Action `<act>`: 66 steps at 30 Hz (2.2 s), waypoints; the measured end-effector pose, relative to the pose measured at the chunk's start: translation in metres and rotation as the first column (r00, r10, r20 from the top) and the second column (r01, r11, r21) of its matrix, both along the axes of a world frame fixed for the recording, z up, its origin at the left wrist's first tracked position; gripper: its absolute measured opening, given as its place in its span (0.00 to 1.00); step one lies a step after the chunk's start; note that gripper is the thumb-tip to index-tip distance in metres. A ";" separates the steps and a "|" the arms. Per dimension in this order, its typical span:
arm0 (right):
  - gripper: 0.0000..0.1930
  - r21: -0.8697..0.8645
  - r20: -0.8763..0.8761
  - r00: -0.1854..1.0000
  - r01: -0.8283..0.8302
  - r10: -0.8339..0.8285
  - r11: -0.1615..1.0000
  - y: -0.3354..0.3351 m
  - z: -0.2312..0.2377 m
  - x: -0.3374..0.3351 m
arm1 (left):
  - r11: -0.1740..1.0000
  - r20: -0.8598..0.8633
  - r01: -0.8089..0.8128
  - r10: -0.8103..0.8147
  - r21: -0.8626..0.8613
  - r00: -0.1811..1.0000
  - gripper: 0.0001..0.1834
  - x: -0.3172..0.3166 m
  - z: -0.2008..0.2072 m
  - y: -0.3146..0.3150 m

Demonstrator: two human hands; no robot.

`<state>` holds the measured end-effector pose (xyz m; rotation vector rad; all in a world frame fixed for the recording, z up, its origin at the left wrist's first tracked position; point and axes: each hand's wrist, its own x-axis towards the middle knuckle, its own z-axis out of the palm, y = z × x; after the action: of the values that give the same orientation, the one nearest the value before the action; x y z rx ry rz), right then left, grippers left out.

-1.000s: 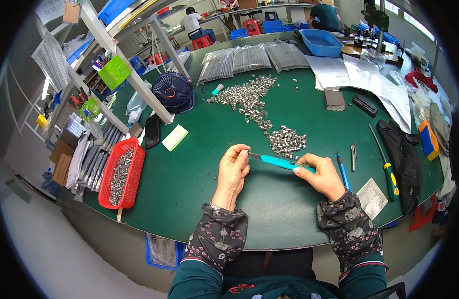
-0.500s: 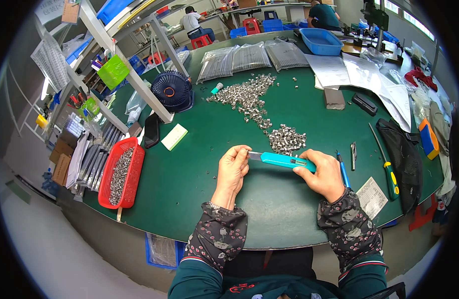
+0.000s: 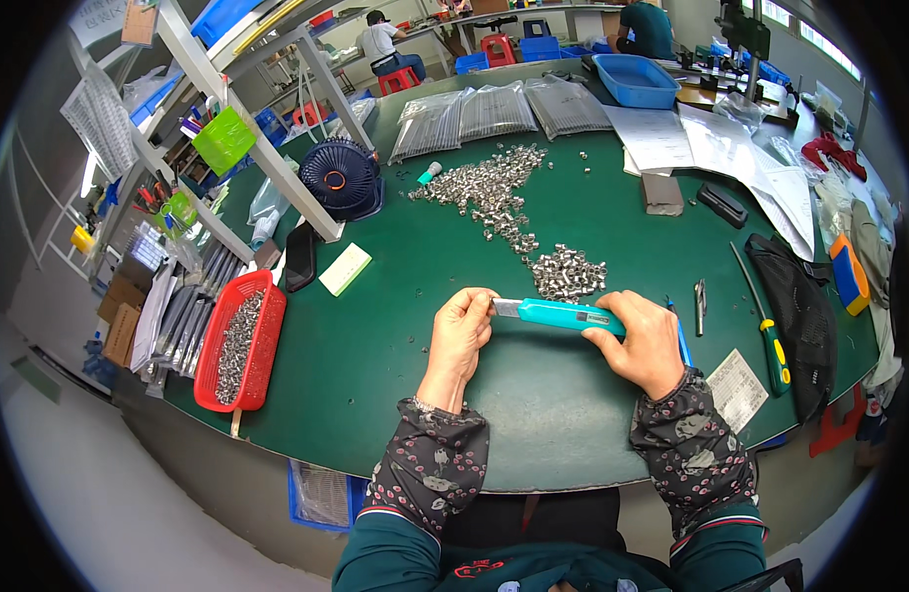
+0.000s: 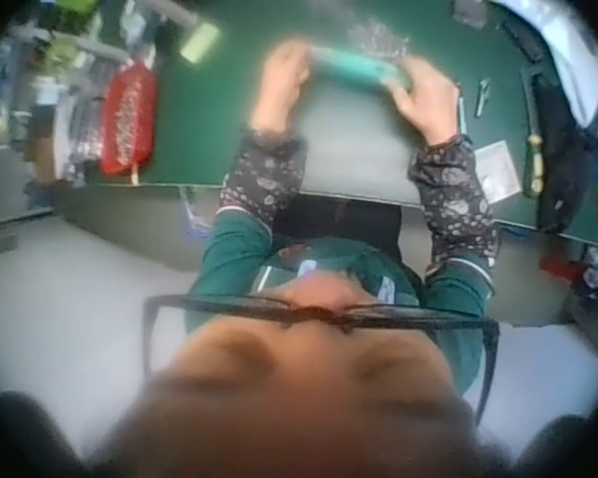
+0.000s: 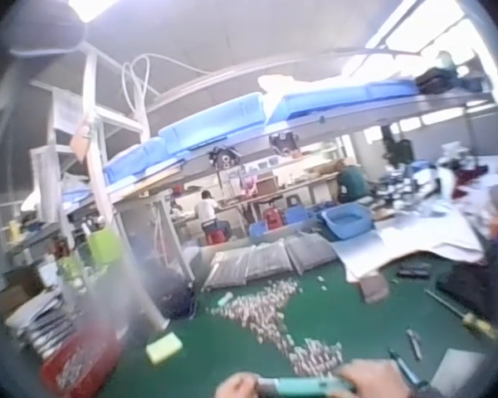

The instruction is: Inspecting and sorting small metal hardware parts using a utility knife at a workbench.

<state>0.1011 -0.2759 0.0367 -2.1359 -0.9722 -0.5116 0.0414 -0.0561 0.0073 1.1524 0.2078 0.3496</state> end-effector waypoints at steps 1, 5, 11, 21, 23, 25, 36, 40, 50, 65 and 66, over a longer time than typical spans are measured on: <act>0.13 -0.001 0.000 1.000 0.000 0.000 1.000 0.000 0.000 0.000 | 1.000 0.000 0.000 0.000 -0.001 1.000 0.09 0.000 0.000 0.000; 0.13 -0.005 0.046 0.999 -0.012 0.012 1.000 0.000 0.000 0.002 | 1.000 0.002 0.007 -0.007 0.010 1.000 0.09 0.001 -0.002 0.001; 0.13 0.094 0.100 0.995 -0.025 0.015 0.995 0.001 0.001 0.003 | 0.997 -0.040 0.023 -0.026 -0.073 0.999 0.13 -0.001 -0.002 0.000; 0.15 -0.074 0.193 0.981 -0.005 0.020 0.997 0.011 -0.012 -0.002 | 0.938 0.086 -0.328 0.338 -0.108 0.937 0.15 -0.001 0.005 0.005; 0.15 -0.135 0.237 0.971 0.004 0.029 0.991 0.011 -0.005 -0.003 | 0.927 0.106 -0.350 0.365 -0.132 0.925 0.14 -0.001 0.003 0.007; 0.14 -0.055 0.237 0.971 0.015 -0.001 0.998 0.010 0.000 -0.005 | 0.933 0.112 -0.327 0.345 -0.152 0.932 0.13 0.000 0.004 0.005; 0.14 0.291 -0.098 0.991 0.115 -0.090 0.950 0.006 -0.007 0.004 | 0.989 -0.033 0.092 -0.097 -0.119 0.995 0.08 0.000 -0.001 -0.006; 0.15 0.381 -0.363 0.929 0.221 -0.074 0.898 0.006 -0.008 0.006 | 0.650 -0.089 -0.005 0.112 0.760 0.990 0.06 0.011 -0.001 -0.036; 0.15 0.413 -0.352 0.934 0.205 -0.052 0.887 0.006 -0.009 0.009 | 0.062 -0.003 -0.014 0.269 0.998 0.963 0.08 0.035 -0.007 -0.051; 0.12 0.460 -0.589 0.762 0.044 0.268 0.887 0.004 -0.007 0.004 | 0.915 0.029 0.197 -0.199 -0.352 0.980 0.06 -0.005 0.007 -0.020; 0.12 0.458 -0.588 0.763 0.040 0.269 0.888 0.004 -0.008 0.004 | 0.898 0.058 0.211 -0.205 -0.386 0.977 0.06 -0.007 0.004 -0.018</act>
<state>0.1048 -0.2718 0.0287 -1.6213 -0.5166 0.0829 0.0339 -0.0737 0.0116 0.7662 0.1303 0.1178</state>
